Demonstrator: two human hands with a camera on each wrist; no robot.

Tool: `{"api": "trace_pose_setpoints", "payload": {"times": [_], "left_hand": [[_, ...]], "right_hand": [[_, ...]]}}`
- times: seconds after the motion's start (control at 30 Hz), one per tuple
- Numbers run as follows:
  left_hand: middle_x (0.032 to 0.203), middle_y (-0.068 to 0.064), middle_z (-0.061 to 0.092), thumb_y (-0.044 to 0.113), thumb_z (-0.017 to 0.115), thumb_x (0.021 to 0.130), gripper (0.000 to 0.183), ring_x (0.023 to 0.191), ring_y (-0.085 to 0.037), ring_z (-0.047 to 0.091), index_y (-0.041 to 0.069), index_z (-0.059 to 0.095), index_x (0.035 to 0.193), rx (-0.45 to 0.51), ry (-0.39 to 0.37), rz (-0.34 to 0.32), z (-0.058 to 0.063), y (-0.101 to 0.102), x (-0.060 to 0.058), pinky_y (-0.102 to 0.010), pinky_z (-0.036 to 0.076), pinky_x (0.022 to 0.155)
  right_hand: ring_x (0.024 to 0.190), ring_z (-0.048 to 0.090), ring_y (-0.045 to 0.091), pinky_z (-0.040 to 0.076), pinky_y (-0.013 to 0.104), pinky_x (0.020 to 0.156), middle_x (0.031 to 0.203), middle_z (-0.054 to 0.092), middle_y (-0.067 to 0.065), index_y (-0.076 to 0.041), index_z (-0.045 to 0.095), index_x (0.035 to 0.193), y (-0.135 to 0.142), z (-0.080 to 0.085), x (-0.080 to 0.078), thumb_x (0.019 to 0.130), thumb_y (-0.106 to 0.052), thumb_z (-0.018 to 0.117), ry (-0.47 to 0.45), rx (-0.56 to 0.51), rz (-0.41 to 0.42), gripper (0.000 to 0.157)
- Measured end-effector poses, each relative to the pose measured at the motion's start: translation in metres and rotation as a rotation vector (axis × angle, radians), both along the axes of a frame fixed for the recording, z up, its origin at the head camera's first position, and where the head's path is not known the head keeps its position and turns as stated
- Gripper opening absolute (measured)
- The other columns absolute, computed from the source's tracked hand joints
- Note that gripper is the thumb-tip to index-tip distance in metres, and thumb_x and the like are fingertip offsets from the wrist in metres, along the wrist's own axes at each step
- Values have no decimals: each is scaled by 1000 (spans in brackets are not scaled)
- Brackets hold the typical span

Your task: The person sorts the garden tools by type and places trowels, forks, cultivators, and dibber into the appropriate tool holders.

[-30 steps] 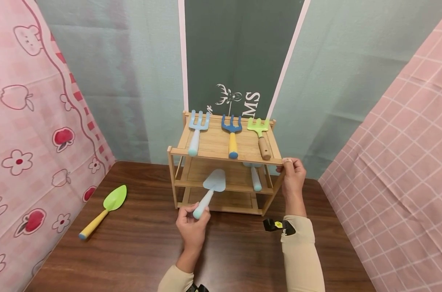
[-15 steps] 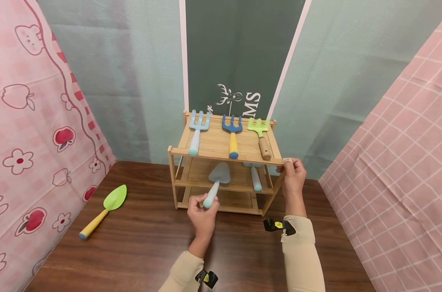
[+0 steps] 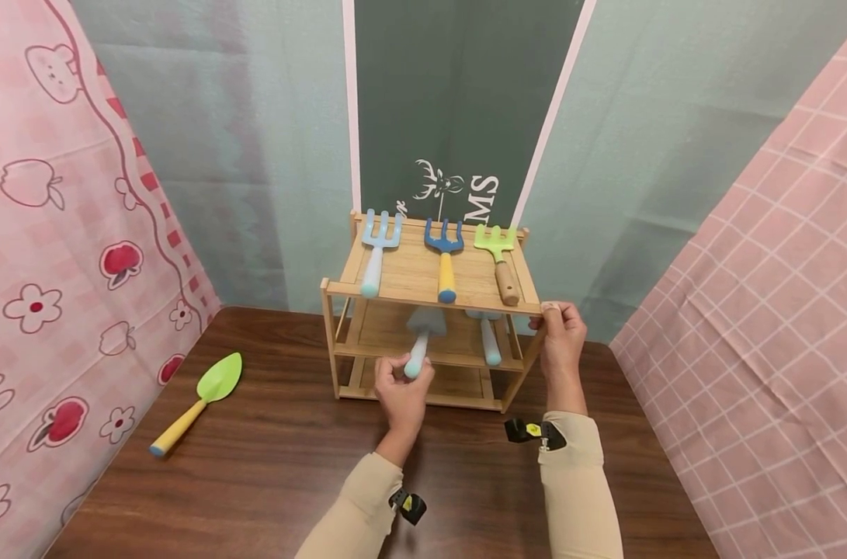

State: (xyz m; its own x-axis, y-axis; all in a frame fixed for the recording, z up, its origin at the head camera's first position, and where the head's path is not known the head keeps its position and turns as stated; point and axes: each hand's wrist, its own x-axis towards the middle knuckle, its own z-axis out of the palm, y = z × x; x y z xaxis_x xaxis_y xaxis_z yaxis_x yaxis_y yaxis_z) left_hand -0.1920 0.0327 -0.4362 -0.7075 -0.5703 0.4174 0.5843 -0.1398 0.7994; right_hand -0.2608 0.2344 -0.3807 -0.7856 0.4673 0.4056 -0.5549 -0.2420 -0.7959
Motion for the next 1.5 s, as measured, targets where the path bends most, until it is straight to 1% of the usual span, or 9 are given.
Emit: {"api": "trace_pose_setpoints", "payload": {"times": [0.3,0.57,0.67,0.77,0.9,1.07,1.3,1.4,1.5], "left_hand": [[82,-20,48,-15,70,66,22,70,-18,49,-11,53,78,-49,-23,38,9,9,-12,-23,47,53],[80,-17,47,-11,71,65,21,68,-16,46,-9,53,77,-53,-74,73,10,17,-24,-21,42,54],[79,-17,48,-11,72,64,22,69,-18,47,-8,53,75,-74,-93,102,10,19,-28,-22,42,54],[80,-7,50,-3,74,64,22,70,-16,49,0,55,74,-100,-135,126,-3,21,-40,-24,43,55],[80,2,48,8,75,63,22,70,-14,49,9,56,75,-121,-200,117,-22,21,-57,-26,44,57],[80,-2,47,4,75,63,24,68,-17,49,5,55,76,-115,-217,100,-22,23,-60,-28,45,57],[80,-2,48,5,76,60,26,73,-21,48,8,54,75,-192,-218,171,-19,27,-60,-35,39,65],[81,-3,48,4,76,60,28,74,-23,47,7,53,75,-210,-223,173,-18,28,-60,-36,38,67],[82,-4,48,4,76,60,28,75,-22,47,7,53,76,-230,-251,159,-18,27,-60,-36,39,67]], "right_hand": [[51,54,14,47,24,52,61,55,5,-6,54,70,1,0,0,85,7,51,-7,0,1,21],[52,54,14,48,24,53,63,55,6,-4,53,70,2,-1,-1,86,6,52,-5,-8,14,19],[51,55,14,48,24,53,63,55,6,-5,53,70,1,0,0,85,6,52,-7,-9,10,19],[51,54,14,48,24,53,62,55,6,-5,53,70,1,0,-1,85,6,52,-8,-9,9,19],[51,54,14,48,24,52,62,56,6,-5,54,70,1,0,-1,85,6,52,-8,-4,8,19],[50,54,14,47,24,52,62,55,6,-5,53,69,1,0,-1,85,7,51,-3,-10,10,20],[51,53,14,47,25,53,63,55,6,-4,52,70,1,0,-1,86,7,51,10,-27,18,19],[51,53,14,47,25,53,63,55,6,-4,53,70,0,0,-1,86,7,51,11,-28,18,19],[51,53,14,47,25,53,62,55,6,-4,53,70,0,0,-1,86,7,52,14,-35,21,19]]}}
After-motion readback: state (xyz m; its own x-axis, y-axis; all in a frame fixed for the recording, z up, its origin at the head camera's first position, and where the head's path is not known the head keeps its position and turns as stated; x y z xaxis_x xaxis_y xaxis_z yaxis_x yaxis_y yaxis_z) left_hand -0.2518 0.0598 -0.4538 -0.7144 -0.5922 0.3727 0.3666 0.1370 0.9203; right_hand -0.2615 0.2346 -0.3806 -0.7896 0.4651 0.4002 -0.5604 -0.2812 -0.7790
